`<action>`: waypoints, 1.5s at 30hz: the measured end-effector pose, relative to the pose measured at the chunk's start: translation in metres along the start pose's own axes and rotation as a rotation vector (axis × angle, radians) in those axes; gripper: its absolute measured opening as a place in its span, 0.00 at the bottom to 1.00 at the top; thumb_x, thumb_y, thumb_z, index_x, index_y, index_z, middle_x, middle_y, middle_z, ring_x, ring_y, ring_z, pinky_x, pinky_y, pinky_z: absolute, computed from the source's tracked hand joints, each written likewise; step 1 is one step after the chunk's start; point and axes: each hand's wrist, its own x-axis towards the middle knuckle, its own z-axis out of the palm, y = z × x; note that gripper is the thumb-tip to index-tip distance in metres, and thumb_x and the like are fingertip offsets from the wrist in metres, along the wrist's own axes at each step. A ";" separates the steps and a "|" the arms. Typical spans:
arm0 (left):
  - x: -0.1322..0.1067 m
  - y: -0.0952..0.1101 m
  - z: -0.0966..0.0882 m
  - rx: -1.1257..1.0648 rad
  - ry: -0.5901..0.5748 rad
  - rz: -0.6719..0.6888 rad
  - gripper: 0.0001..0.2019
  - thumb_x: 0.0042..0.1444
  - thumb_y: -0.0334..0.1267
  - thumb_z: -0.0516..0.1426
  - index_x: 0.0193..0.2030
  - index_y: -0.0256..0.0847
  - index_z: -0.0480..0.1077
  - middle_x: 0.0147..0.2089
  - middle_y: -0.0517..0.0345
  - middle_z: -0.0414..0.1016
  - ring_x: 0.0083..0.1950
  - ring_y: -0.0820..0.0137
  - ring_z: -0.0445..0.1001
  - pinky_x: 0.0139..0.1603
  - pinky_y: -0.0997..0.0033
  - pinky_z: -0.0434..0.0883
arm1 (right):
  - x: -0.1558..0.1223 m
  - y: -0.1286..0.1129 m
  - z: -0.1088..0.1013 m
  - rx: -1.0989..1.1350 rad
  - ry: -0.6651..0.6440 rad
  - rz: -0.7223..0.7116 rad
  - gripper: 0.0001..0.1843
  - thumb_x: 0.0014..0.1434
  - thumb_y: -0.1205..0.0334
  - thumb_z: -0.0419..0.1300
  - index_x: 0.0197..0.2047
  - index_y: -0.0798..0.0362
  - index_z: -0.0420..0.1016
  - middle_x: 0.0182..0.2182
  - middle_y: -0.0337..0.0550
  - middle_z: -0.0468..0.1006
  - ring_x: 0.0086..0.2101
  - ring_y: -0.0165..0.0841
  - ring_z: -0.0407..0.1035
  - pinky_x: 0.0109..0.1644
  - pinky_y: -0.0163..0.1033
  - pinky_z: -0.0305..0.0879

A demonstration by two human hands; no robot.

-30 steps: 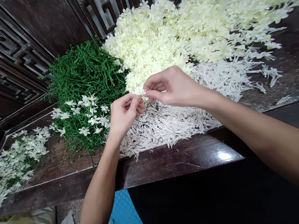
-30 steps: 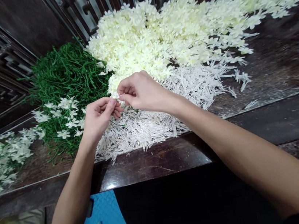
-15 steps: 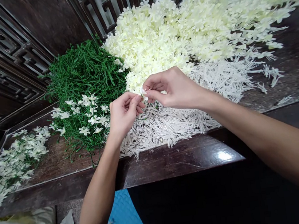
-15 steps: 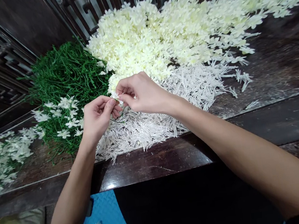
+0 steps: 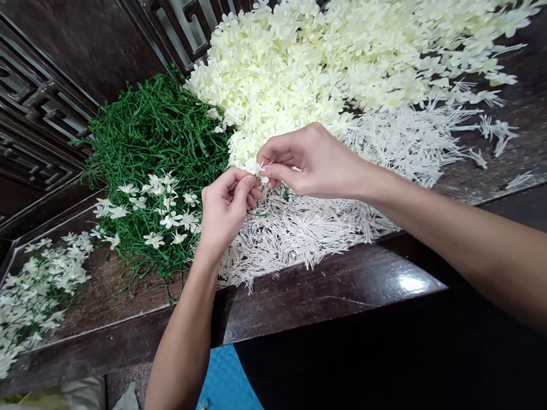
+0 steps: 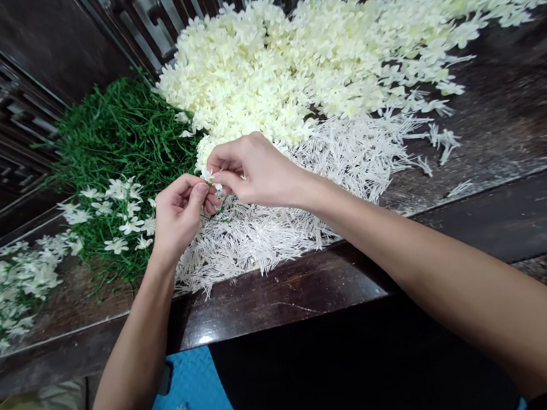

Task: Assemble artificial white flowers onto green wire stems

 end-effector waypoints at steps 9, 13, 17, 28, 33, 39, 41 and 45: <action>-0.001 -0.002 0.001 0.017 0.006 -0.001 0.09 0.62 0.32 0.56 0.30 0.39 0.70 0.23 0.61 0.74 0.22 0.79 0.70 0.24 0.80 0.68 | 0.000 0.000 0.002 -0.031 0.012 0.014 0.07 0.58 0.74 0.58 0.32 0.56 0.76 0.28 0.42 0.78 0.27 0.31 0.70 0.36 0.45 0.73; -0.001 0.002 0.002 0.029 0.012 -0.013 0.09 0.62 0.32 0.56 0.29 0.39 0.70 0.23 0.61 0.74 0.22 0.79 0.69 0.24 0.80 0.67 | 0.000 0.002 0.003 -0.034 0.023 0.003 0.07 0.58 0.74 0.58 0.32 0.56 0.77 0.28 0.43 0.78 0.28 0.32 0.70 0.37 0.46 0.74; -0.002 0.004 0.002 0.060 0.024 -0.033 0.09 0.62 0.32 0.57 0.29 0.39 0.70 0.23 0.61 0.74 0.21 0.79 0.69 0.23 0.80 0.66 | 0.000 0.005 0.004 -0.024 0.023 -0.024 0.07 0.58 0.74 0.58 0.31 0.55 0.76 0.28 0.42 0.78 0.27 0.30 0.69 0.35 0.43 0.73; -0.003 0.003 0.003 0.072 0.026 -0.045 0.10 0.62 0.33 0.57 0.29 0.39 0.70 0.23 0.60 0.74 0.21 0.79 0.68 0.23 0.79 0.65 | 0.000 0.009 0.006 -0.108 0.051 -0.125 0.07 0.56 0.73 0.57 0.29 0.56 0.76 0.26 0.41 0.77 0.25 0.29 0.67 0.32 0.41 0.70; -0.003 0.002 0.002 0.066 0.016 -0.039 0.10 0.62 0.34 0.57 0.29 0.39 0.70 0.23 0.60 0.74 0.21 0.78 0.68 0.23 0.79 0.66 | 0.000 0.008 0.005 -0.132 0.035 -0.115 0.07 0.56 0.73 0.58 0.30 0.55 0.76 0.26 0.41 0.77 0.25 0.30 0.66 0.31 0.42 0.69; -0.004 0.002 0.003 0.083 0.019 -0.019 0.10 0.62 0.38 0.58 0.29 0.40 0.70 0.23 0.60 0.74 0.22 0.77 0.69 0.23 0.78 0.67 | 0.000 0.006 0.004 -0.076 0.032 -0.062 0.07 0.56 0.72 0.59 0.31 0.52 0.76 0.29 0.40 0.78 0.28 0.32 0.69 0.35 0.45 0.71; -0.005 0.003 0.007 0.082 0.001 -0.009 0.10 0.62 0.37 0.58 0.28 0.40 0.70 0.23 0.60 0.75 0.22 0.77 0.69 0.23 0.78 0.66 | 0.001 0.007 0.003 -0.080 0.025 -0.055 0.07 0.57 0.72 0.59 0.31 0.52 0.77 0.29 0.41 0.79 0.28 0.33 0.70 0.36 0.45 0.71; -0.008 0.004 0.014 0.049 -0.013 0.003 0.11 0.63 0.36 0.57 0.29 0.39 0.70 0.24 0.59 0.75 0.22 0.78 0.69 0.23 0.78 0.66 | 0.001 0.007 0.000 -0.049 -0.004 -0.026 0.07 0.59 0.68 0.59 0.34 0.54 0.79 0.31 0.45 0.80 0.29 0.34 0.71 0.36 0.46 0.73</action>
